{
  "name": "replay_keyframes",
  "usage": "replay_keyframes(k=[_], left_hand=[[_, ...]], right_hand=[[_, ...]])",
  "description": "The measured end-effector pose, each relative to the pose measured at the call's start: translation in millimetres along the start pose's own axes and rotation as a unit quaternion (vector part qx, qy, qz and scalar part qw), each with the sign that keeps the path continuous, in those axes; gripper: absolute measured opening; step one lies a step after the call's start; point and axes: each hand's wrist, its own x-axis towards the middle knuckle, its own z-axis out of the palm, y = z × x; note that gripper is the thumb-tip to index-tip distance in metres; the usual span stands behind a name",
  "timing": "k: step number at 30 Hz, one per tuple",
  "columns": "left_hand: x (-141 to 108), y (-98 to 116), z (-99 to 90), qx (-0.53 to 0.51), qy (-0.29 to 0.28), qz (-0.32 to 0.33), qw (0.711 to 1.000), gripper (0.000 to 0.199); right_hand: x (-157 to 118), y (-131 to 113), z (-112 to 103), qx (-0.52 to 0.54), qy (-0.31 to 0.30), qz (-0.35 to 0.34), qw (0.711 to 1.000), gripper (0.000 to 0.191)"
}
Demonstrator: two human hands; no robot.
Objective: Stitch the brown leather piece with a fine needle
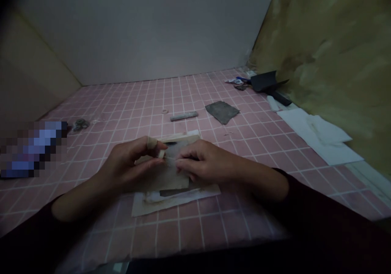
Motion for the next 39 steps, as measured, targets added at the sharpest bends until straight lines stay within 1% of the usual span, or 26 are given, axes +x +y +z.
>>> replay_keyframes(k=[2, 3, 4, 6, 7, 8, 10, 12, 13, 14, 15, 17, 19, 20, 21, 23, 26, 27, 28, 29, 30, 32, 34, 35, 37, 39], left_hand=[[-0.2, 2.2, -0.3, -0.057, -0.017, -0.054, 0.997, 0.017], [-0.3, 3.3, -0.3, -0.104, -0.030, -0.090, 0.990, 0.018], [-0.4, 4.2, -0.1, -0.152, -0.043, -0.122, 0.980, 0.020], [-0.5, 5.1, 0.6, -0.216, -0.054, -0.159, 0.962, 0.021], [-0.6, 5.0, 1.0, -0.216, -0.047, -0.158, 0.962, 0.020], [-0.7, 4.6, 1.2, -0.194, -0.036, -0.147, 0.969, 0.019], [-1.1, 3.2, 1.4, -0.111, -0.014, -0.099, 0.989, 0.018], [-1.7, 2.2, 1.0, -0.037, -0.006, -0.042, 0.998, 0.019], [-1.9, 2.1, 0.6, -0.015, -0.008, -0.022, 1.000, 0.019], [-2.1, 2.2, 0.3, -0.005, -0.011, -0.010, 1.000, 0.018], [-2.0, 2.6, 0.0, -0.005, -0.015, -0.010, 1.000, 0.018], [-1.6, 3.5, -0.3, -0.029, -0.026, -0.038, 0.999, 0.017], [-1.1, 4.1, -0.3, -0.059, -0.036, -0.075, 0.995, 0.019], [-0.8, 4.0, -0.1, -0.065, -0.037, -0.086, 0.993, 0.020], [-0.6, 3.7, 0.0, -0.063, -0.038, -0.090, 0.993, 0.020], [-0.4, 2.6, 0.1, -0.037, -0.031, -0.071, 0.996, 0.019], [-0.4, 1.3, 0.0, 0.008, -0.029, -0.019, 0.999, 0.019], [-0.6, 1.3, 0.0, 0.012, -0.028, -0.009, 1.000, 0.019], [-0.7, 1.6, 0.0, 0.009, -0.024, -0.011, 1.000, 0.019], [-0.9, 2.2, 0.2, -0.005, -0.022, -0.024, 0.999, 0.019], [-1.1, 3.1, 0.4, -0.028, -0.020, -0.046, 0.998, 0.018], [-1.4, 5.0, 1.0, -0.103, -0.024, -0.107, 0.989, 0.021], [-1.4, 6.3, 1.6, -0.183, -0.034, -0.157, 0.970, 0.024], [-1.3, 6.4, 1.7, -0.205, -0.037, -0.168, 0.964, 0.024], [-0.9, 5.7, 1.7, -0.186, -0.034, -0.156, 0.969, 0.022], [-0.4, 4.1, 1.4, -0.105, -0.028, -0.106, 0.988, 0.020]], right_hand=[[0.1, 4.9, 4.3, -0.096, 0.073, -0.039, 0.992, 0.028], [0.0, 8.5, 7.6, -0.157, 0.117, -0.061, 0.979, 0.023], [-0.1, 12.1, 11.1, -0.207, 0.147, -0.082, 0.964, 0.019], [-0.3, 17.0, 16.4, -0.259, 0.167, -0.103, 0.946, 0.017], [-0.4, 17.5, 17.3, -0.262, 0.164, -0.104, 0.945, 0.017], [-0.5, 16.5, 17.0, -0.253, 0.160, -0.098, 0.949, 0.016], [-0.5, 11.3, 12.8, -0.196, 0.133, -0.069, 0.969, 0.020], [-0.2, 5.2, 6.8, -0.094, 0.065, -0.031, 0.993, 0.028], [0.0, 3.1, 4.3, -0.047, 0.028, -0.015, 0.998, 0.030], [0.3, 2.3, 2.9, -0.021, 0.006, -0.006, 1.000, 0.031], [0.6, 2.8, 2.8, -0.022, 0.008, -0.008, 1.000, 0.031], [1.2, 7.0, 6.1, -0.095, 0.074, -0.037, 0.992, 0.027], [1.8, 12.4, 11.4, -0.184, 0.146, -0.072, 0.969, 0.021], [2.0, 14.2, 13.5, -0.209, 0.162, -0.083, 0.961, 0.020], [2.0, 14.8, 14.6, -0.217, 0.163, -0.085, 0.959, 0.020], [1.9, 12.5, 13.0, -0.191, 0.134, -0.069, 0.970, 0.022], [1.1, 4.9, 5.3, -0.073, 0.034, -0.017, 0.997, 0.030], [0.8, 3.3, 3.3, -0.044, 0.010, -0.007, 0.999, 0.031], [0.5, 2.7, 2.4, -0.036, 0.003, -0.007, 0.999, 0.031], [0.2, 3.3, 2.7, -0.053, 0.018, -0.015, 0.998, 0.030], [-0.1, 5.0, 4.1, -0.090, 0.048, -0.031, 0.994, 0.028], [-0.7, 10.1, 9.3, -0.180, 0.118, -0.065, 0.974, 0.021], [-1.0, 14.5, 14.4, -0.240, 0.151, -0.083, 0.955, 0.015], [-1.1, 15.5, 15.9, -0.254, 0.155, -0.085, 0.951, 0.014], [-0.8, 14.3, 15.5, -0.246, 0.147, -0.077, 0.955, 0.014], [-0.2, 9.8, 11.4, -0.188, 0.114, -0.056, 0.974, 0.021]])
